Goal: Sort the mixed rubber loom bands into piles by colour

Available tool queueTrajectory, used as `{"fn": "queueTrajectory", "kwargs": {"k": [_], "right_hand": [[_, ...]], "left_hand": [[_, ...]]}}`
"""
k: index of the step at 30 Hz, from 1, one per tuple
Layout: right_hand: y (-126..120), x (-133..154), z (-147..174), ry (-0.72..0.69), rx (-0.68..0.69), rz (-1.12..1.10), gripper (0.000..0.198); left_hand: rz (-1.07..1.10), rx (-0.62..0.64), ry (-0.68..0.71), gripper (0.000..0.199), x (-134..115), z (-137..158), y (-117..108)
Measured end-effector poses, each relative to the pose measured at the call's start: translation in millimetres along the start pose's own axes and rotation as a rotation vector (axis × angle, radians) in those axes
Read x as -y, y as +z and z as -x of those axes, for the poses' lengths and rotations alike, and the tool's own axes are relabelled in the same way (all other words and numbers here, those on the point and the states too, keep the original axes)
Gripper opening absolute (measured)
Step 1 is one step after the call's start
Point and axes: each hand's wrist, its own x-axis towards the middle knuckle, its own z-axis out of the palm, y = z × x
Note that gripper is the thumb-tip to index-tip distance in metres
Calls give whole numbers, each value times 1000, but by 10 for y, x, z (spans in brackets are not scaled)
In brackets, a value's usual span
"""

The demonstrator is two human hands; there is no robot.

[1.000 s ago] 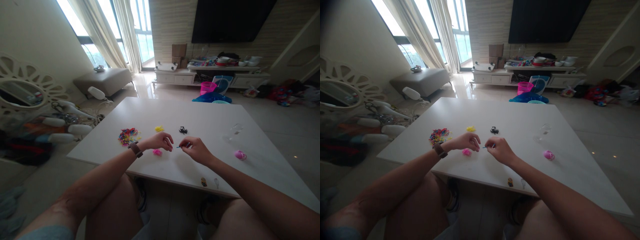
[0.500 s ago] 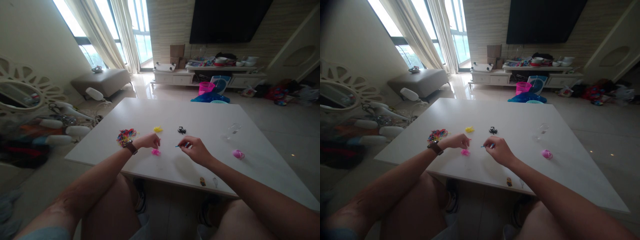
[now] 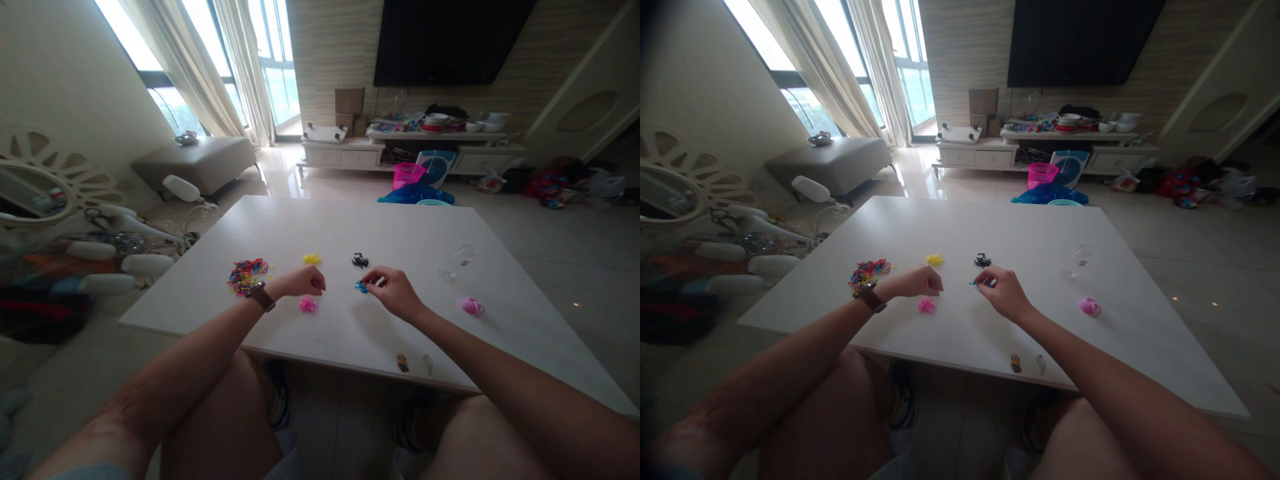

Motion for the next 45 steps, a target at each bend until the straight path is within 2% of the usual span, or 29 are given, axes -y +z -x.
{"fn": "queueTrajectory", "kwargs": {"k": [5, 8, 12, 19, 29, 37, 40, 45], "right_hand": [[25, -173, -45, 93, -13, -20, 9], [70, -194, -38, 61, 18, -11, 10], [79, -264, -91, 6, 14, 71, 11], [48, -659, -224, 179, -29, 156, 8], [59, -870, -216, 185, 31, 301, 9], [59, -771, -209, 88, 3, 348, 9], [72, -645, -208, 50, -16, 267, 9], [133, -392, -146, -40, 40, 22, 9]], "left_hand": [[114, -144, 63, 25, -146, -52, 90], [169, -188, 102, 24, -305, -65, 132], [96, -208, 166, 21, -414, -54, 145], [34, -210, 138, 19, -234, -12, 83], [51, -225, 115, 17, -191, 21, -20], [54, -212, 132, 16, -203, 10, -16], [72, -215, 126, 17, -196, -7, 10], [232, -219, 89, 23, -190, -60, 121]]}}
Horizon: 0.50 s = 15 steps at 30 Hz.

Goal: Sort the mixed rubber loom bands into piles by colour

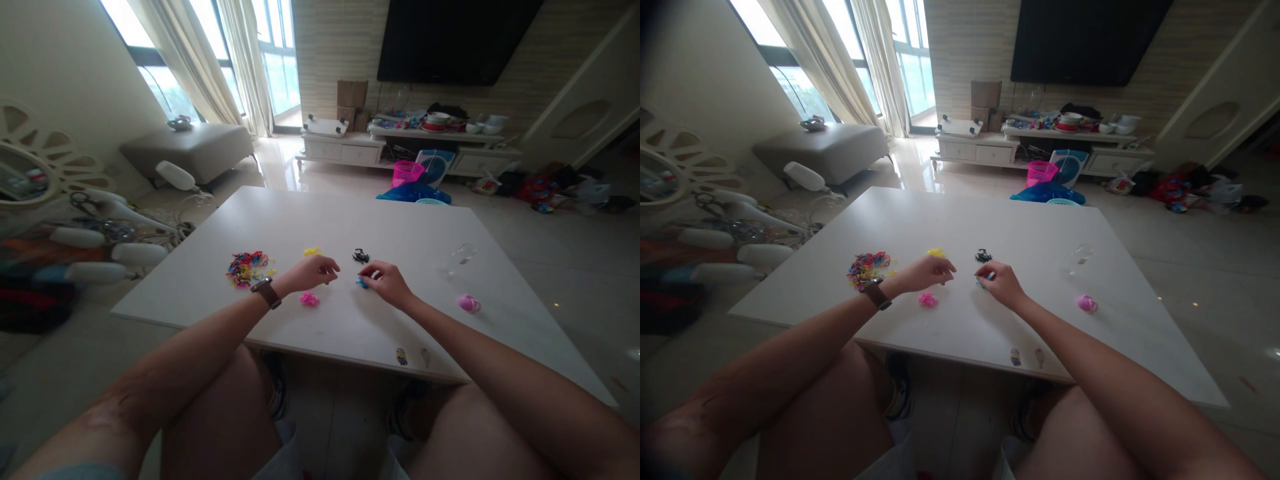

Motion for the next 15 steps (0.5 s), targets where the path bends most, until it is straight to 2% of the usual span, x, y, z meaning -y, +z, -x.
{"fn": "queueTrajectory", "kwargs": {"k": [6, 15], "right_hand": [[17, 237, 67, -38, 32, -59, 17], [-14, 319, 104, -72, 72, -61, 28]], "left_hand": [[150, -33, 22, 32, -34, -24, 101], [123, 4, 63, 20, -277, 21, 209]]}}
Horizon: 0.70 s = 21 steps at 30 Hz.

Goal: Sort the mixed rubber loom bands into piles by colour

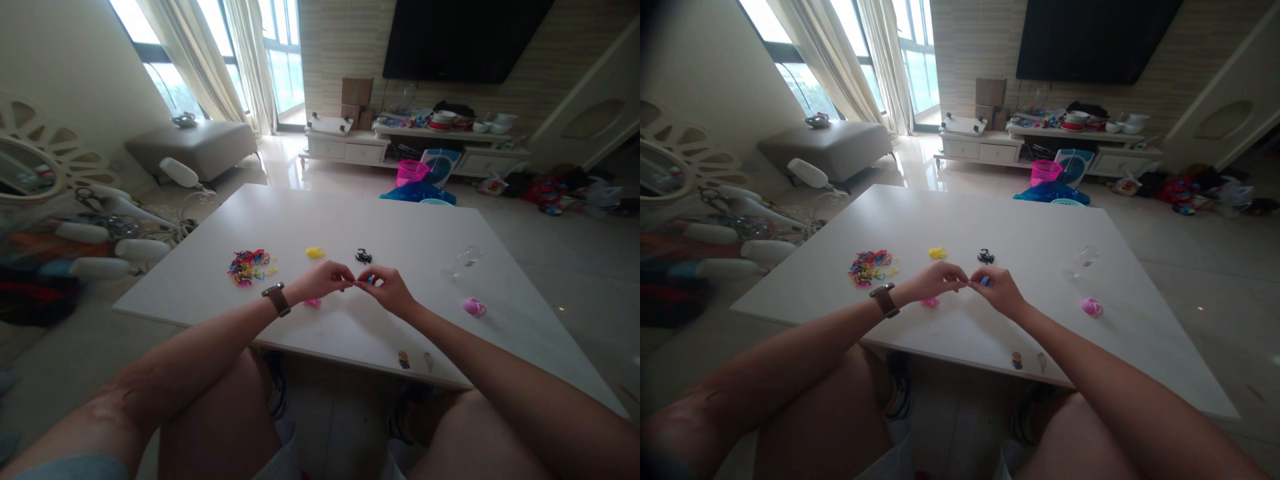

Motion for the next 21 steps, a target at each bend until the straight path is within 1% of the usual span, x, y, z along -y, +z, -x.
{"fn": "queueTrajectory", "kwargs": {"k": [5, 8, 11, 15, 18, 21], "right_hand": [[29, -31, 7, -15, 0, 16, 28], [44, -48, 15, -10, -10, 16, 24], [48, -33, 16, -25, -15, 22, 18], [44, 25, 16, -81, 46, 35, 16], [48, 51, 24, -93, 86, 30, 15], [47, -10, 19, -95, 88, 62, 14]], "left_hand": [[-7, -7, 24, 18, -28, -6, 19], [-27, 8, 33, 18, 1, -14, 6], [-41, -10, 23, 19, 39, -26, -9], [-54, -16, 25, 18, 73, -43, -29], [-65, -13, 19, 18, 92, -56, -28], [-107, -13, 6, 19, 122, -64, -10]]}}
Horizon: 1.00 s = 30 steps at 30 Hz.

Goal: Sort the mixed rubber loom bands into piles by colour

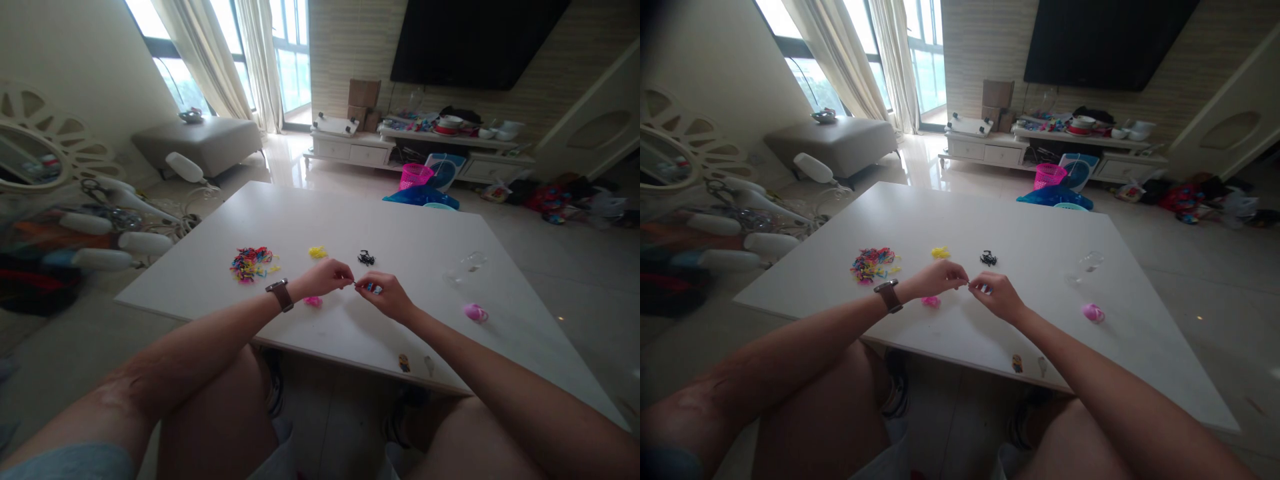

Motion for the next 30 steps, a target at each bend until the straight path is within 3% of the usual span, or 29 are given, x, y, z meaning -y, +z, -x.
{"fn": "queueTrajectory", "kwargs": {"k": [5, 8, 12, 17, 23, 30], "right_hand": [[-51, -388, -65, 102, -127, 146, 10], [-81, -670, -130, 255, -206, 237, 15], [-38, -906, -185, 272, -153, 326, 31], [23, -988, -196, 232, -80, 413, 47], [-82, -966, -156, 277, -85, 486, 37], [-178, -1055, -18, 424, -6, 518, 31]], "left_hand": [[-66, -78, -22, 38, 67, 3, -37], [-86, -91, -40, 30, 101, 9, -139], [-121, -113, -91, 24, 172, 26, -286], [-138, -167, -104, 23, 295, 67, -414], [-151, -225, -143, 18, 332, 156, -591], [-101, -339, -270, 22, 548, 392, -989]]}}
